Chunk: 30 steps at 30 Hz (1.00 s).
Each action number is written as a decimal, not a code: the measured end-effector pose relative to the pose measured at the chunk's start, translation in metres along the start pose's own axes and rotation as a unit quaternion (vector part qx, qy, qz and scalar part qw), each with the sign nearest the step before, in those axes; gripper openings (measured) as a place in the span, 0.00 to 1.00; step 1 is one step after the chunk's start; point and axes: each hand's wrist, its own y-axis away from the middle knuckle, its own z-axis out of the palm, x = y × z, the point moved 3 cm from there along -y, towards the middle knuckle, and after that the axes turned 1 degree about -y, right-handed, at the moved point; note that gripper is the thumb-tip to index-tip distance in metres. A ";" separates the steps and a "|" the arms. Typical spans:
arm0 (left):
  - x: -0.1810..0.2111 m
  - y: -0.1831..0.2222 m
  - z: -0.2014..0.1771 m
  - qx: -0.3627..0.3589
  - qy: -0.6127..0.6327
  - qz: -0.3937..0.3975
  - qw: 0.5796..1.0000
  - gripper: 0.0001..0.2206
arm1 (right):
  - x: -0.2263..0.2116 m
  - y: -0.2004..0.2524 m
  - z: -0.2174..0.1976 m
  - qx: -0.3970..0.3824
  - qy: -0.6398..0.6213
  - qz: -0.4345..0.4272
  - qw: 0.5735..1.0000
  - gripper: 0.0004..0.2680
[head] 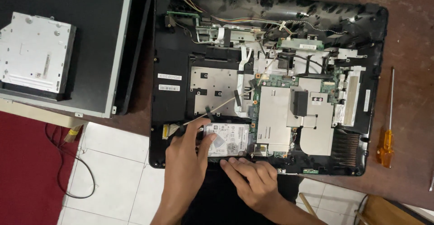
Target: Disassembling a laptop or monitor by removing screws and internal components
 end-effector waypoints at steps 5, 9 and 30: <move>0.003 0.002 0.002 0.042 -0.034 0.087 0.995 0.12 | -0.002 -0.002 0.002 0.009 0.041 0.012 0.999 0.07; 0.007 0.003 0.002 0.086 -0.095 0.143 0.981 0.12 | -0.003 0.004 0.006 0.002 0.059 0.016 0.998 0.09; 0.009 0.009 0.006 0.117 -0.220 0.135 0.959 0.15 | -0.007 0.012 0.007 -0.022 0.053 0.050 0.997 0.12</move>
